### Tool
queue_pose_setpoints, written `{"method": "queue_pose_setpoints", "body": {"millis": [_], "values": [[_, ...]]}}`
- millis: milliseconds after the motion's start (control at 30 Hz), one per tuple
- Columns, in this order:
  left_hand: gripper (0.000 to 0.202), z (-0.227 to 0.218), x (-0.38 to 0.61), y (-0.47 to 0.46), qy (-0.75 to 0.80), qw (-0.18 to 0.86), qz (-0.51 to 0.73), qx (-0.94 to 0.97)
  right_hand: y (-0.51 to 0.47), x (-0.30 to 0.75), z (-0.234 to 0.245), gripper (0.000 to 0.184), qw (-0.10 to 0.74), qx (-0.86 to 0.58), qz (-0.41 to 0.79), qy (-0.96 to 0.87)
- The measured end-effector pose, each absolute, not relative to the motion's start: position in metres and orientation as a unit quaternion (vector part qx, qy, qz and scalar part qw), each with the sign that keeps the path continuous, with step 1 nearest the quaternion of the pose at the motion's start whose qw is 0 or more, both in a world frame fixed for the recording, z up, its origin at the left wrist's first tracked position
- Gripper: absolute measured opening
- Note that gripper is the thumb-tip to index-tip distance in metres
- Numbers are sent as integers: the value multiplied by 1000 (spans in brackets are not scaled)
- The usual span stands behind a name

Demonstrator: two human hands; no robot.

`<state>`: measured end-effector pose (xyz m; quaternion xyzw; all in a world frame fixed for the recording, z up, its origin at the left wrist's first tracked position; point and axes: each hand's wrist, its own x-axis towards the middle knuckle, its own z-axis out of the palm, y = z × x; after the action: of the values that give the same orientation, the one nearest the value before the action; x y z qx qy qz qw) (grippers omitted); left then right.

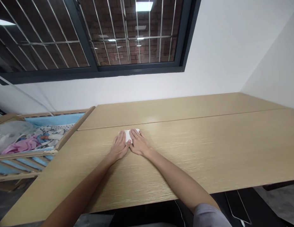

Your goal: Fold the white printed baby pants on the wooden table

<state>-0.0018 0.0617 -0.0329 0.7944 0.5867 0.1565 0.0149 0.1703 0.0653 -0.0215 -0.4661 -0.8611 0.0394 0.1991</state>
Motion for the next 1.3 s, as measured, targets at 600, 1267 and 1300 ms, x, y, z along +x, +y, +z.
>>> {"method": "queue_pose_setpoints", "body": {"millis": [600, 1267, 1300], "values": [[63, 15, -30, 54, 493, -38, 150, 856, 72, 210, -6, 80, 253, -408, 122, -869], [37, 46, -26, 50, 492, 241, 288, 785, 87, 192, -7, 61, 596, -396, 413, -563], [37, 45, -25, 50, 486, 272, 287, 779, 87, 189, -5, 67, 603, -405, 439, -529]]}}
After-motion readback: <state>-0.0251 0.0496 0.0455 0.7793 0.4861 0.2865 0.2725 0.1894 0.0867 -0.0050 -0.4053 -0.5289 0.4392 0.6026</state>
